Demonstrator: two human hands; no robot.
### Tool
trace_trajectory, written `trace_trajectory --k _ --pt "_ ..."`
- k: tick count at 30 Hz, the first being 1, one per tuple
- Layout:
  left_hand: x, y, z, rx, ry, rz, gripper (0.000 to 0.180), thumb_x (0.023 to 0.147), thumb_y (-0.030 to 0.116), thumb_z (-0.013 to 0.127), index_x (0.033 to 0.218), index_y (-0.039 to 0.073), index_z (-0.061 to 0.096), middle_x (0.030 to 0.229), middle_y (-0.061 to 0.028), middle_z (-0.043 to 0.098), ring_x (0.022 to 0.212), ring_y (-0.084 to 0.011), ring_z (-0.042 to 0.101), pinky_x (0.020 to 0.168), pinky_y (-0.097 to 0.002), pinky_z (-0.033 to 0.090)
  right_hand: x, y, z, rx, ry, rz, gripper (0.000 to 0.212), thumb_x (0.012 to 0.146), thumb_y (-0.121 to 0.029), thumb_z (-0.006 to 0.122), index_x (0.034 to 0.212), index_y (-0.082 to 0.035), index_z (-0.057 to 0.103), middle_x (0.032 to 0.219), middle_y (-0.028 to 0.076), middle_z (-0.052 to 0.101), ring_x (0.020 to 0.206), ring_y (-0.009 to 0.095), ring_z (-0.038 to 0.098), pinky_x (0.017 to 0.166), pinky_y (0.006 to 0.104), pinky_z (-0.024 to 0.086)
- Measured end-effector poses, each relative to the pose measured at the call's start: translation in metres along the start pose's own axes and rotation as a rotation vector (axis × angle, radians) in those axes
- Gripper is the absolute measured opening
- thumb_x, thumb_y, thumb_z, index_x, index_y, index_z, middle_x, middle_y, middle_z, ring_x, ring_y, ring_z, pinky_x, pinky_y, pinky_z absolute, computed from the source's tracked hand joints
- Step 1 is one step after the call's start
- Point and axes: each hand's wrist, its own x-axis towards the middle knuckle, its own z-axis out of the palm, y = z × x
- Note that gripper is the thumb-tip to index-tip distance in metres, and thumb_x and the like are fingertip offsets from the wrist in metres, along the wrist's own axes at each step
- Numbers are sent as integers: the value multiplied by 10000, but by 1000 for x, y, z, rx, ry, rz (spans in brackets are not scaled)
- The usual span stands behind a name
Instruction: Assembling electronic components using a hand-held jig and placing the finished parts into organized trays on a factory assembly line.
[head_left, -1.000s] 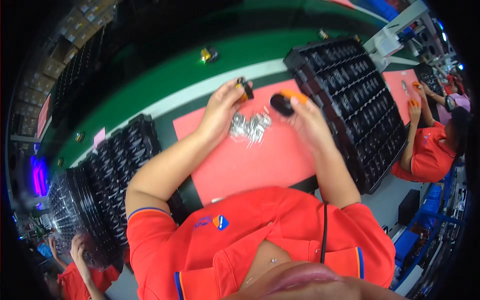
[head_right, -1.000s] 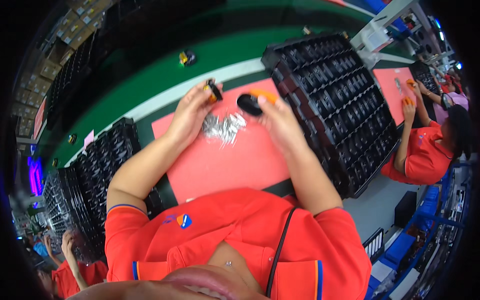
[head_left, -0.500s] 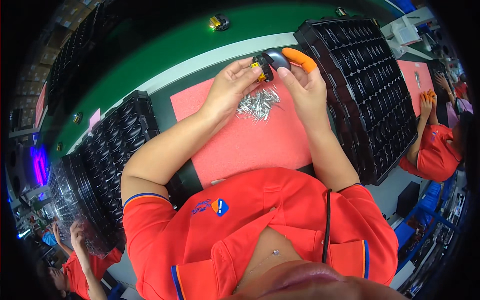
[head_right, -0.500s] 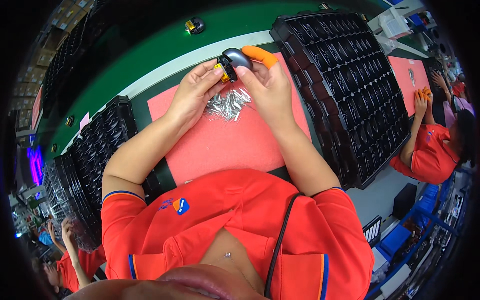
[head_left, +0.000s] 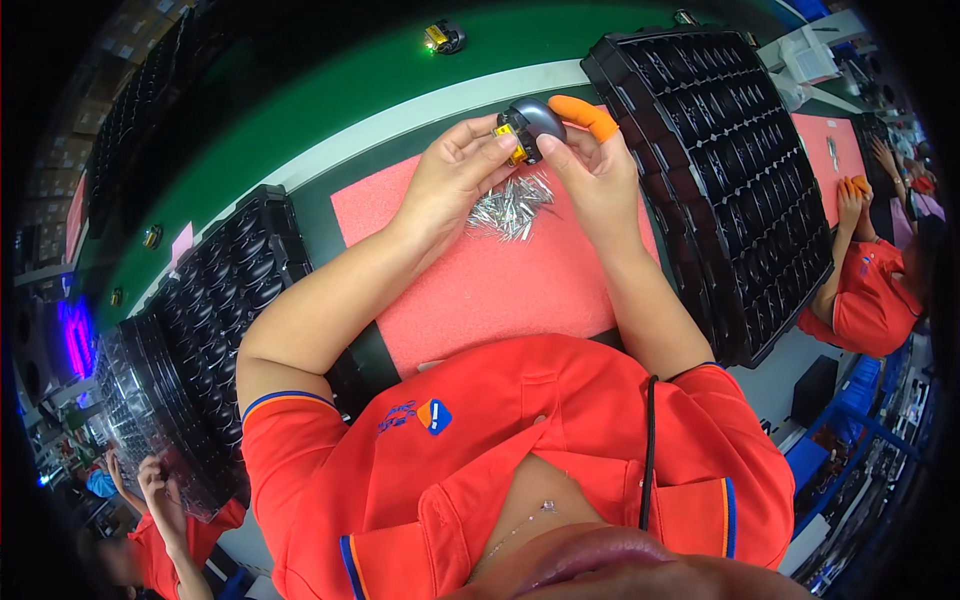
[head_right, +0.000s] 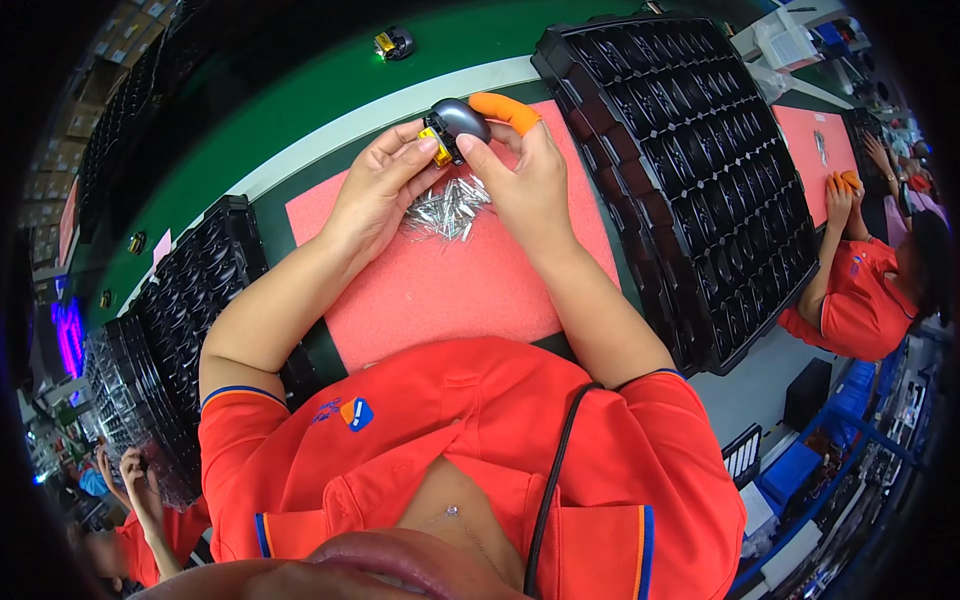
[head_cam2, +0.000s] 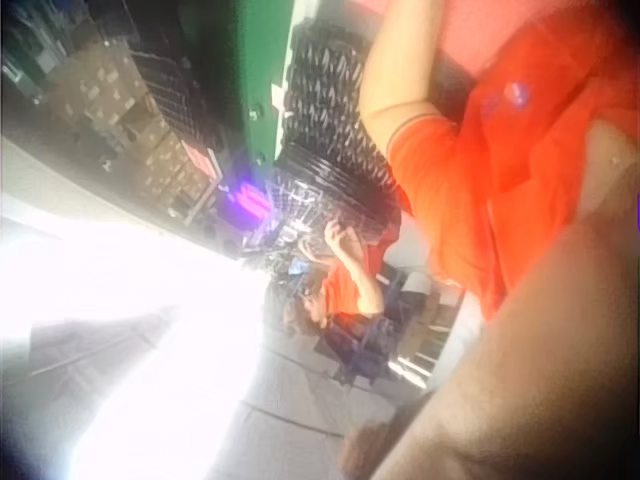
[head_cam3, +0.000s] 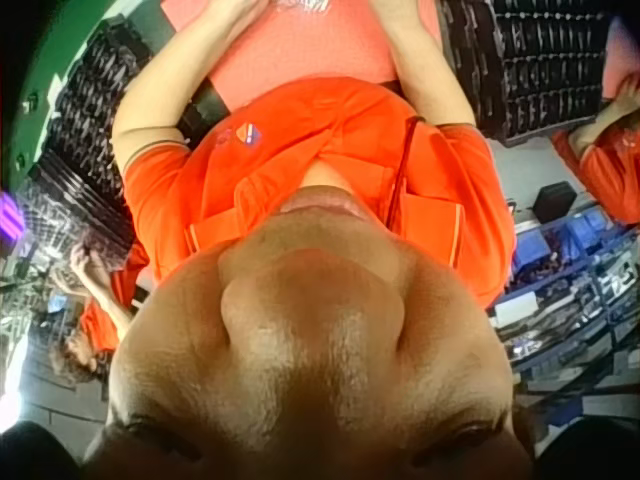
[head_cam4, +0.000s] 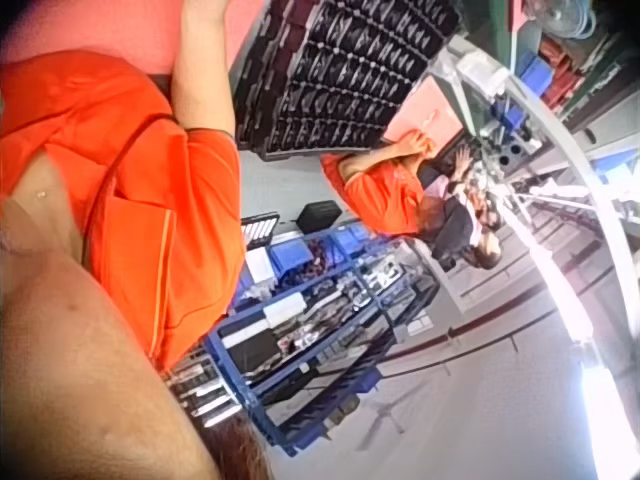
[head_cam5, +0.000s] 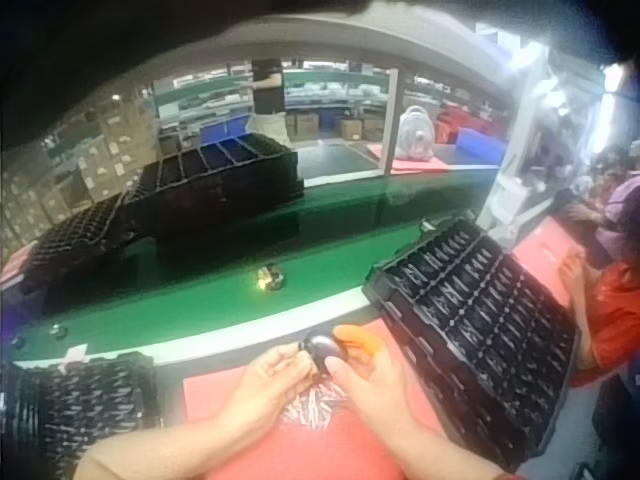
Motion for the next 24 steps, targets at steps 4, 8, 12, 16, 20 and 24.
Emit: trace_trajectory --k 4,8,12,16,20,24 --pt "-1 0 1 -4 -14 -2 375 898 167 615 1204 -6 484 1076 -84 609 993 -137 601 903 -279 479 0 1 -1 30 26 9 395 812 -59 686 1165 18 527 1116 124 581 1019 193 600 865 284 486" --pt "0 -1 -1 -12 9 -7 373 898 166 615 1204 -3 484 1079 -84 604 1001 -144 599 912 -284 477 -1 1 -1 -16 32 -10 399 806 -66 692 1163 17 533 1118 124 585 1014 189 603 864 282 485" --pt "0 -2 0 4 1 -9 379 895 168 620 1207 4 482 1075 -82 601 1011 -144 592 917 -287 476 -2 3 0 -135 41 -90 393 799 -83 700 1149 13 549 1101 125 598 1008 190 607 851 285 488" --pt "0 -3 -1 14 10 -10 298 906 160 597 1161 21 530 1080 -73 603 995 -119 591 924 -280 487 -2 3 0 -122 49 -32 384 799 -92 701 1143 6 560 1082 124 606 1002 193 608 846 289 488" --pt "0 -4 -2 30 15 -1 304 905 165 599 1161 19 525 1078 -77 602 1002 -121 590 923 -279 487 -1 1 -2 -173 17 -14 404 820 -13 660 1191 38 510 1094 119 600 1015 150 583 890 263 465" --pt "0 -3 -1 37 19 -14 322 904 168 602 1167 9 508 1082 -78 599 1003 -121 589 923 -270 486 -1 2 -4 -237 18 -74 411 803 -31 687 1175 30 524 1095 108 602 1017 154 578 906 270 450"
